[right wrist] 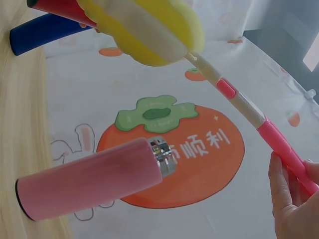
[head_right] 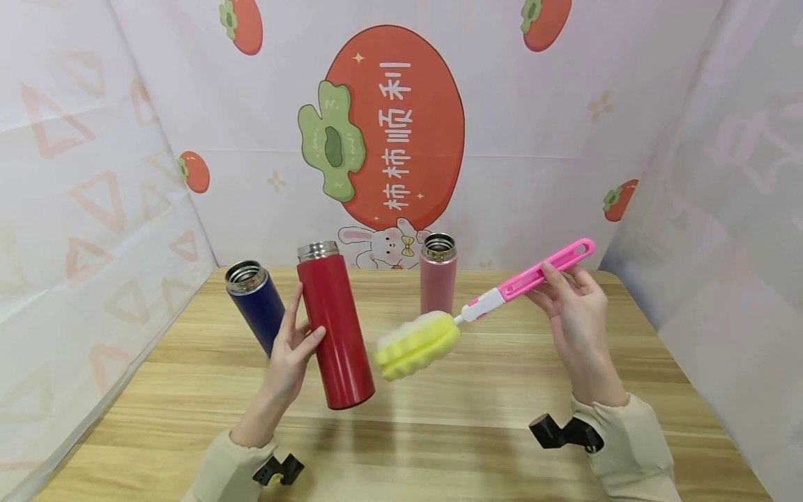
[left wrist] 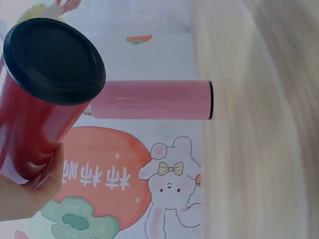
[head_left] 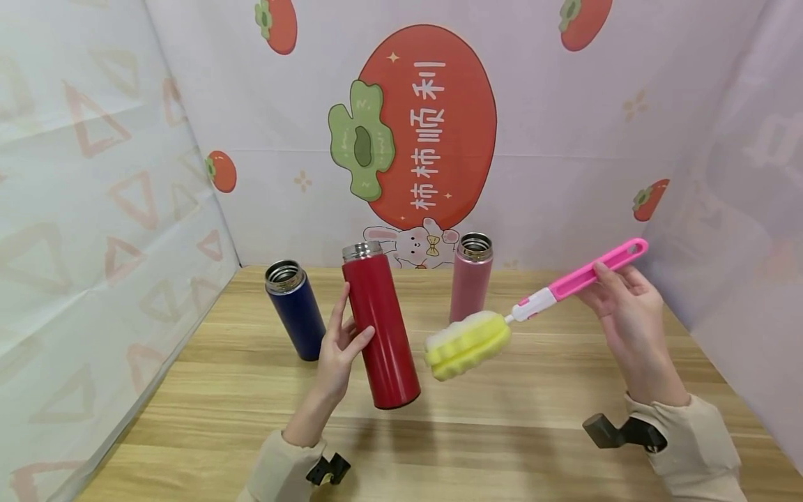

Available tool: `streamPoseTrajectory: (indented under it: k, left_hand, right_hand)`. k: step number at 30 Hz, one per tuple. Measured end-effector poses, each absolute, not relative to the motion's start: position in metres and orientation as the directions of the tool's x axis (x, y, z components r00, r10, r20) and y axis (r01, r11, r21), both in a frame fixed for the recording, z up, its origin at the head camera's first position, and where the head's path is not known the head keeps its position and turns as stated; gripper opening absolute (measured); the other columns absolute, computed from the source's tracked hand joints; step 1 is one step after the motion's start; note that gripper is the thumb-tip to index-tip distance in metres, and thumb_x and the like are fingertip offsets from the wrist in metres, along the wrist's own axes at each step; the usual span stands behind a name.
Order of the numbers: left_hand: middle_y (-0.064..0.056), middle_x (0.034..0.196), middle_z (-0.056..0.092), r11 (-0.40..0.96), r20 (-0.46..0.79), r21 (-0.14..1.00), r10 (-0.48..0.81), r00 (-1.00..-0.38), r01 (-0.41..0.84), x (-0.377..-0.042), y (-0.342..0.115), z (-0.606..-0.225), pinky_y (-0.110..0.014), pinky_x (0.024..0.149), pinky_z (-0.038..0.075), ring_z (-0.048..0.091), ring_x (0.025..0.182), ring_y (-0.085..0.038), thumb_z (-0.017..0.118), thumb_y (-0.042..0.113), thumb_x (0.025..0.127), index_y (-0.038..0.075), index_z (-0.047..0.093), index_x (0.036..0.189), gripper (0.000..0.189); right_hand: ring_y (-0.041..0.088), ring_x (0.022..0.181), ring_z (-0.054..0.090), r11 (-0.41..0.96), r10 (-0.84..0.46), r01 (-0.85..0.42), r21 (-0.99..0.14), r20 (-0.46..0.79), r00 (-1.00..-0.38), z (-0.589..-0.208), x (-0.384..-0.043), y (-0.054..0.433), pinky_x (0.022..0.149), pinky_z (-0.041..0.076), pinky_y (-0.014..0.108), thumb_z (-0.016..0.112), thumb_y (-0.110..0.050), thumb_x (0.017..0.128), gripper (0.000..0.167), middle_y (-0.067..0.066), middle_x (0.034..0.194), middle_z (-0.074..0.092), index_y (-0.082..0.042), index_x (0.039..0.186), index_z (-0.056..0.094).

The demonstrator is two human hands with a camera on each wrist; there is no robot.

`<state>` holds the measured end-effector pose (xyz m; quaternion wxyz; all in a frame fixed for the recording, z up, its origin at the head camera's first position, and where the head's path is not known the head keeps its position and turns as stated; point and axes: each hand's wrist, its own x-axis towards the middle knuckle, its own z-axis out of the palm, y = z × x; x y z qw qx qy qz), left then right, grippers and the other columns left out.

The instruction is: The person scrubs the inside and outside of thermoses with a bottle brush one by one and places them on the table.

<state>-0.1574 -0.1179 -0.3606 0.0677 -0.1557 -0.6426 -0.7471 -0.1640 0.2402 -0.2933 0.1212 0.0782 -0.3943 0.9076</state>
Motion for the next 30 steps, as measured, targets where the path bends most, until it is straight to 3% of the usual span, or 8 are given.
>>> streamPoseTrajectory:
  k: [7,15,30]
  left_hand:
    - [-0.021,0.133,0.034,-0.180,0.336,0.928,0.035,-0.941,0.325,-0.159,-0.123,-0.352,-0.029,0.085,0.043,0.047,0.109,-0.016,0.046,-0.002,0.087,0.023,0.012,0.143,0.070]
    - [-0.013,0.137,0.028,-0.213,0.369,0.908,-0.004,-0.929,0.361,-0.160,-0.123,-0.346,-0.029,0.086,0.043,0.044,0.113,-0.018,0.044,-0.003,0.087,0.024,0.012,0.143,0.070]
    - [-0.015,0.136,0.028,-0.249,0.394,0.888,-0.020,-0.919,0.386,-0.155,-0.121,-0.342,-0.028,0.085,0.043,0.044,0.112,-0.018,0.044,-0.005,0.086,0.023,0.012,0.143,0.071]
  right_hand:
    - [0.021,0.078,0.064,-0.663,0.115,-0.259,-0.703,0.246,-0.962,-0.308,-0.159,0.238,0.073,0.049,0.032,0.049,0.005,0.086,0.013,0.011,0.083,0.062,0.003,0.097,0.055]
    - [0.021,0.076,0.064,-0.661,0.057,-0.198,-0.724,0.215,-0.975,-0.320,-0.153,0.229,0.072,0.050,0.032,0.047,0.006,0.087,0.012,0.012,0.081,0.064,0.002,0.092,0.058]
    - [0.019,0.073,0.065,-0.612,0.103,-0.245,-0.752,0.231,-0.968,-0.331,-0.157,0.220,0.070,0.050,0.031,0.050,0.005,0.086,0.011,0.011,0.079,0.065,0.001,0.091,0.058]
